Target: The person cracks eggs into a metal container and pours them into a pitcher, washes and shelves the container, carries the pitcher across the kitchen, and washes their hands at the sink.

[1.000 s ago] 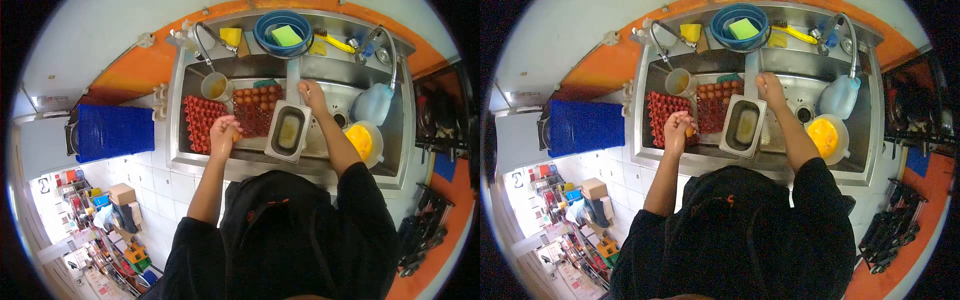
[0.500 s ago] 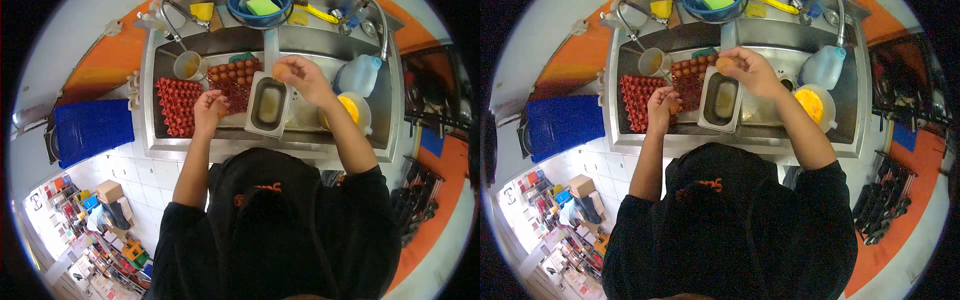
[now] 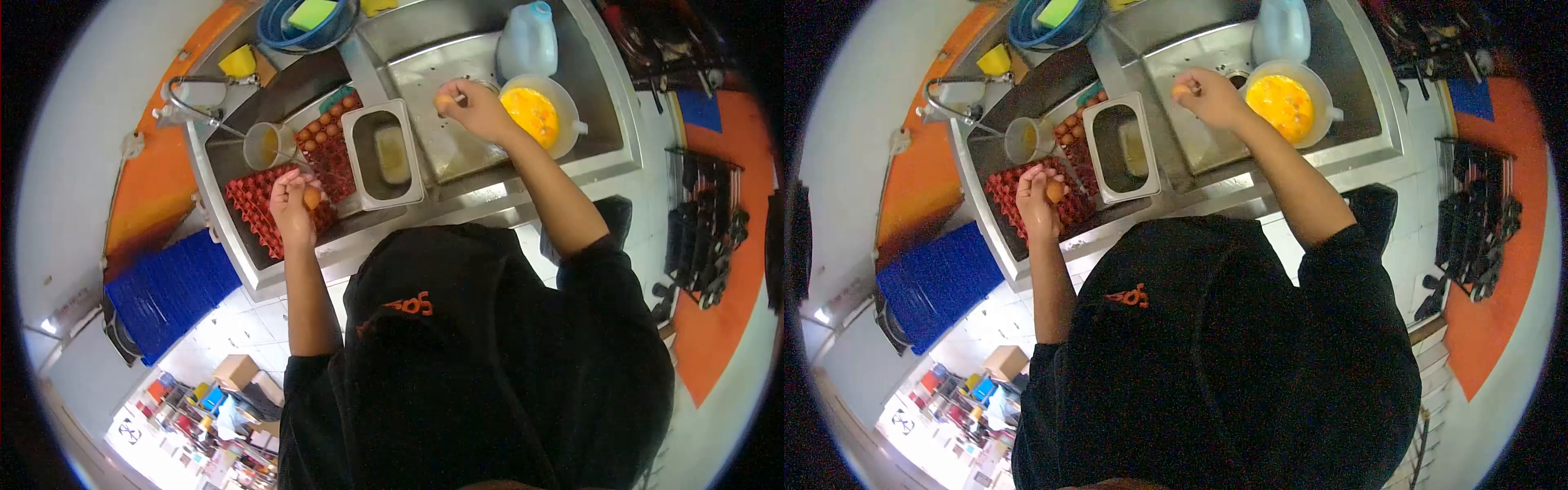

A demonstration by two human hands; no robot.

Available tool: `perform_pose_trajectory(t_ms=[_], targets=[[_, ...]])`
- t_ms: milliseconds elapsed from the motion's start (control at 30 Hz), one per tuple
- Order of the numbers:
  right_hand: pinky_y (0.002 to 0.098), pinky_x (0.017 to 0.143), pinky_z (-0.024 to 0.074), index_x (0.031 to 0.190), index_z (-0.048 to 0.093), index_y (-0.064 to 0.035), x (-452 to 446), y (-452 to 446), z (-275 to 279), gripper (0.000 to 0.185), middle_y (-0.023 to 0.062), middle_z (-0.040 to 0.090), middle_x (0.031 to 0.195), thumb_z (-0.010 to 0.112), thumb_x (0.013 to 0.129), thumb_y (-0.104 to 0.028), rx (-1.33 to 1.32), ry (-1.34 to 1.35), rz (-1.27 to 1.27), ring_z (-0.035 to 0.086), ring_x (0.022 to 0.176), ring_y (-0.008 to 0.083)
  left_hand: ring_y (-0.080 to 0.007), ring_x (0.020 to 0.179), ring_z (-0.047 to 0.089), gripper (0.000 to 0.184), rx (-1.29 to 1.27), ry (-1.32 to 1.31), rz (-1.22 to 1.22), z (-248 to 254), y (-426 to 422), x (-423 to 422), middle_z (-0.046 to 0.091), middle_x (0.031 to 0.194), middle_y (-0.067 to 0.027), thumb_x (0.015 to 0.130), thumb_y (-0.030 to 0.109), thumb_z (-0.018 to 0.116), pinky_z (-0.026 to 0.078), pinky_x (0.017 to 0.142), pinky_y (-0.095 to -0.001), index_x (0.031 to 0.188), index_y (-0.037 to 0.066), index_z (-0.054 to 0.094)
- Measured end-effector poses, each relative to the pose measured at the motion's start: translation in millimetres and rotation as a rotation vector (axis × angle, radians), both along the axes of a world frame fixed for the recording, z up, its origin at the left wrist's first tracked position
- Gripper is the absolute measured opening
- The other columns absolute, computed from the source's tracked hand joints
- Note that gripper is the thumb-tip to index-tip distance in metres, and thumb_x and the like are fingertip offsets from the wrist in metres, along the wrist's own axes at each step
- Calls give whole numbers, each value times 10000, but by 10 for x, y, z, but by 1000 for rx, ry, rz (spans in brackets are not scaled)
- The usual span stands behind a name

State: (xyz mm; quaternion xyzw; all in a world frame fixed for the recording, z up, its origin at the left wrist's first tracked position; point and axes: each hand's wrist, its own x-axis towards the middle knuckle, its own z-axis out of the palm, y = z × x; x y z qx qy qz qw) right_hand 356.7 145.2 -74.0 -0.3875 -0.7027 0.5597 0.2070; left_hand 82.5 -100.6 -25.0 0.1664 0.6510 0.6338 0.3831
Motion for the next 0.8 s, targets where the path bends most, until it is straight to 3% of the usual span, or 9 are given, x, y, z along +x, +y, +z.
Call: perform_pose_trajectory(t_ms=[233, 300, 400, 433, 500, 567, 633, 733, 800], targets=[[236, 726, 501, 1173, 556, -58, 1409, -333, 263, 300, 68, 628, 1022, 611, 902, -174, -667, 301, -174, 648, 886, 167, -282, 1069, 585, 316, 136, -216, -120, 4, 31, -138, 596, 1142, -121, 859, 138, 546, 494, 939, -473, 1159, 45, 513], [251, 669, 512, 1183, 536, -55, 1900, -498, 403, 295, 94, 609, 1046, 584, 918, -177, -750, 448, -181, 652, 894, 205, -295, 1097, 573, 333, 156, -260, -158, 13, 63, -166, 595, 1150, -124, 832, 122, 583, 459, 987, -488, 1149, 50, 509], [231, 612, 526, 1160, 536, -55, 2716, -818, 442, 313, 113, 606, 1021, 592, 891, -204, -821, 460, -290, 648, 840, 216, -296, 1100, 572, 335, 158, -269, -183, 61, 83, -149, 593, 1134, -109, 799, -34, 480, 466, 977, -503, 1116, 72, 494], [271, 682, 561, 1160, 539, -16, 2943, -915, 479, 342, 125, 622, 1022, 580, 883, -212, -840, 506, -268, 655, 855, 194, -304, 1112, 564, 342, 149, -271, -169, 54, 79, -165, 585, 1141, -114, 800, -47, 458, 456, 994, -508, 1120, 72, 483], [288, 699, 551, 1185, 541, -21, 3469, -1151, 405, 391, 127, 621, 1036, 596, 875, -253, -878, 403, -432, 648, 841, 200, -313, 1117, 560, 328, 100, -219, -165, 88, 74, -161, 576, 1141, -121, 813, -42, 448, 456, 997, -509, 1121, 67, 473], [325, 738, 547, 1205, 548, -13, 3975, -1388, 160, 427, 161, 631, 1067, 589, 874, -280, -905, -43, -833, 654, 876, 224, -331, 1107, 562, 282, 94, -200, -159, 74, 63, -187, 567, 1135, -134, 848, -6, 455, 455, 1005, -508, 1124, 51, 462], [351, 795, 528, 1257, 518, -15, 4391, -1606, -316, 462, 174, 622, 1127, 589, 888, -284, -371, -1088, -960, 647, 947, 262, -340, 1100, 565, 268, 102, -189, -160, 77, 54, -215, 563, 1134, -140, 865, 10, 457, 453, 1009, -508, 1130, 46, 456], [338, 849, 505, 1226, 556, -10, 4470, -1644, -507, 431, 166, 635, 1138, 619, 879, -257, 44, -1145, -1086, 642, 977, 248, -360, 1093, 571, 274, 62, -128, -147, 200, 76, -133, 562, 1125, -164, 887, 31, 458, 465, 976, -506, 1158, 53, 424], [317, 837, 503, 1174, 589, -12, 4086, -1501, -458, 356, 143, 650, 1094, 628, 875, -201, 165, -769, -1105, 640, 954, 212, -356, 1079, 583, 282, 56, -56, -167, 300, 65, -35, 562, 1121, -171, 908, 58, 461, 472, 945, -496, 1185, 67, 408]])
